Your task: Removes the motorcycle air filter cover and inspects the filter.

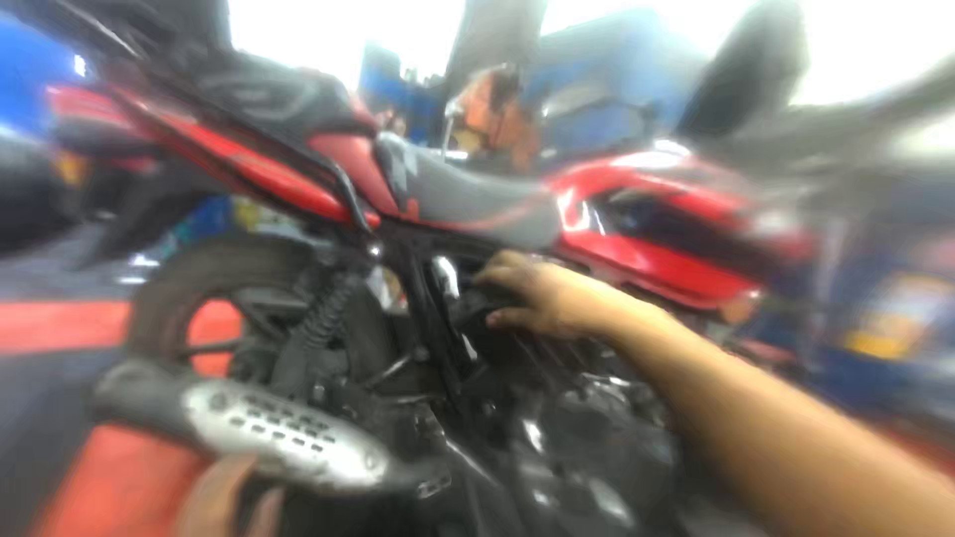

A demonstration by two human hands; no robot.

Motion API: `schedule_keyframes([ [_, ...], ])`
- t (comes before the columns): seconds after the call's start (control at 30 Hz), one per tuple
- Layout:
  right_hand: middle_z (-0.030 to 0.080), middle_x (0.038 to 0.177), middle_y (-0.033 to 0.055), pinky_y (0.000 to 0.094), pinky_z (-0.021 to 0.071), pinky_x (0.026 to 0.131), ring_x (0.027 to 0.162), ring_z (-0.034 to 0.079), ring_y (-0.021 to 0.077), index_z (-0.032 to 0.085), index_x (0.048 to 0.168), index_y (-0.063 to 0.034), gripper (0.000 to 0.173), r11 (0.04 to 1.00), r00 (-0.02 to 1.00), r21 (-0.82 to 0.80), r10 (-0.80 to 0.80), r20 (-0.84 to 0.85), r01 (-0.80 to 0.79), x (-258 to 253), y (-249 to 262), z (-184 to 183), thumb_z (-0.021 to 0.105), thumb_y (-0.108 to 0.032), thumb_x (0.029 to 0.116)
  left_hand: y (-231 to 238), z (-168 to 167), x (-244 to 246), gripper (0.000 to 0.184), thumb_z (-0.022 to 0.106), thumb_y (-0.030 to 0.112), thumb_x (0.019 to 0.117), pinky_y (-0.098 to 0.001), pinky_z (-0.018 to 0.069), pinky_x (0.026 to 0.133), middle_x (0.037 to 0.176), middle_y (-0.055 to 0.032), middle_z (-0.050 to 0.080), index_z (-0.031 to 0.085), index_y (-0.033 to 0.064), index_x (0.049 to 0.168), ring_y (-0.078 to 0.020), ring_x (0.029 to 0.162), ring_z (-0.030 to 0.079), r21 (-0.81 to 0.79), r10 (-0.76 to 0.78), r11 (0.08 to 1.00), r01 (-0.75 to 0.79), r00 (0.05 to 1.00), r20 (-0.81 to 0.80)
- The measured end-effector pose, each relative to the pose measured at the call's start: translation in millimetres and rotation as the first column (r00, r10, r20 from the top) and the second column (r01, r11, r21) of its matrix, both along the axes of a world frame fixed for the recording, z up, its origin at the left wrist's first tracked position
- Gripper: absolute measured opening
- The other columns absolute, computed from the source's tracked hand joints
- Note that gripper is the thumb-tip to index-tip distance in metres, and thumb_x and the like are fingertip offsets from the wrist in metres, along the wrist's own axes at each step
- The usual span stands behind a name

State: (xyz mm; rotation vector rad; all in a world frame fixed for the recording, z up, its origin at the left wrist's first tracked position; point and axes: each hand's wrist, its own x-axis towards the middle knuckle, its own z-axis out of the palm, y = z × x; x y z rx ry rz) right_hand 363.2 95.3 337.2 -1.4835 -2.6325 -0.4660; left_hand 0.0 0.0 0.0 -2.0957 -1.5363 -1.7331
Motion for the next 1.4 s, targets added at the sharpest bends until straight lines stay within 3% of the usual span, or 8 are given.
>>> schedule_keyframes([
  [0.23, 0.066, 0.129, 0.0086, 0.0479, 0.0509, 0.105, 0.119, 0.064, 0.0228, 0.070, 0.130, -0.0129, 0.040, 0.997, 0.983, 0.008, 0.075, -0.167, -0.075, 3.9, 76.2, 9.5, 0.077, -0.030, 0.0934, 126.2, 153.0, 190.2, 0.066, 0.071, 0.054, 0.0880, -0.0554, 0.0410, 0.117, 0.142, -0.0088, 0.064, 0.063, 0.0125, 0.139, -0.0329, 0.140, 0.052, 0.319, 0.075, 0.948, 0.003, 0.970, -0.232],
  [0.47, 0.072, 0.117, 0.0018, 0.0445, 0.0576, 0.097, 0.110, 0.069, 0.0176, 0.073, 0.119, -0.0166, 0.029, 0.907, 0.956, 0.360, 0.274, -0.109, -0.219, 24.2, 100.4, -21.9, 0.073, -0.033, 0.0952, 184.2, 154.1, 227.1, 0.085, 0.083, 0.054, 0.0752, -0.0623, 0.0376, 0.116, 0.152, -0.0164, 0.053, 0.056, 0.0174, 0.148, -0.0378, 0.143, 0.048, 0.456, 0.220, 0.889, -0.037, 0.908, -0.355],
  [0.63, 0.074, 0.111, 0.0057, 0.0499, 0.0518, 0.101, 0.113, 0.067, 0.0267, 0.076, 0.102, -0.0138, 0.037, 0.524, 0.966, 0.846, 0.153, -0.207, 0.098, 50.8, 90.2, -86.0, 0.061, -0.048, 0.0991, 203.8, 152.5, 224.5, 0.088, 0.060, 0.079, 0.0818, -0.0639, 0.0345, 0.117, 0.155, -0.0055, 0.053, 0.061, 0.0155, 0.143, -0.0338, 0.146, 0.044, 0.443, 0.251, 0.892, -0.086, 0.911, -0.327],
  [0.73, 0.060, 0.139, 0.0209, 0.0573, 0.0458, 0.110, 0.133, 0.055, 0.0385, 0.061, 0.137, -0.0015, 0.064, 0.640, 0.682, 0.533, 0.019, -0.731, 0.553, 61.3, 66.1, -147.5, 0.067, -0.049, 0.0938, 209.1, 153.2, 224.5, 0.090, 0.055, 0.083, 0.0818, -0.0646, 0.0356, 0.116, 0.150, -0.0095, 0.056, 0.063, 0.0134, 0.138, -0.0361, 0.144, 0.046, 0.496, 0.261, 0.865, -0.076, 0.912, -0.316],
  [0.87, 0.045, 0.155, 0.0221, 0.0520, 0.0513, 0.107, 0.131, 0.059, 0.0335, 0.019, 0.162, -0.0054, 0.115, 0.818, 0.342, 0.085, -0.141, -0.929, 0.569, 44.3, 42.3, -178.1, 0.083, -0.053, 0.0796, 213.8, 170.6, 220.8, 0.092, 0.059, 0.086, 0.0761, -0.0647, 0.0385, 0.113, 0.140, -0.0160, 0.061, 0.067, 0.0123, 0.130, -0.0406, 0.136, 0.052, 0.549, 0.278, 0.835, -0.039, 0.891, -0.359],
  [0.97, 0.043, 0.149, 0.0332, 0.0665, 0.0567, 0.083, 0.103, 0.067, 0.0489, 0.017, 0.162, -0.0041, 0.121, 0.832, 0.414, 0.068, -0.202, -0.888, 0.551, 47.3, 40.9, -167.4, 0.090, -0.048, 0.0753, 212.4, 185.2, 212.8, 0.088, 0.060, 0.085, 0.0774, -0.0591, 0.0433, 0.109, 0.131, -0.0174, 0.063, 0.067, 0.0121, 0.127, -0.0398, 0.124, 0.058, 0.559, 0.283, 0.829, 0.016, 0.850, -0.444],
  [1.23, 0.054, 0.144, 0.0234, 0.0574, 0.0456, 0.109, 0.132, 0.055, 0.0363, 0.039, 0.154, -0.0065, 0.088, 0.893, 0.578, 0.227, -0.044, -0.815, 0.388, 82.6, 52.0, -144.6, 0.081, -0.040, 0.0849, 210.3, 204.2, 195.8, 0.070, 0.083, 0.050, 0.0817, -0.0439, 0.0439, 0.115, 0.141, -0.0205, 0.058, 0.064, 0.0065, 0.133, -0.0345, 0.135, 0.054, 0.426, -0.054, 0.872, 0.241, 0.912, -0.406],
  [1.4, 0.055, 0.141, 0.0207, 0.0469, 0.0536, 0.097, 0.117, 0.063, 0.0276, 0.042, 0.151, -0.0058, 0.067, 0.861, 0.638, 0.306, -0.028, -0.769, 0.406, 81.7, 51.2, -145.9, 0.066, -0.034, 0.0953, 219.2, 187.6, 199.3, 0.051, 0.080, 0.041, 0.0875, -0.0374, 0.0508, 0.107, 0.128, -0.0166, 0.067, 0.071, 0.0064, 0.123, -0.0287, 0.122, 0.063, 0.506, -0.043, 0.825, 0.251, 0.921, -0.387],
])
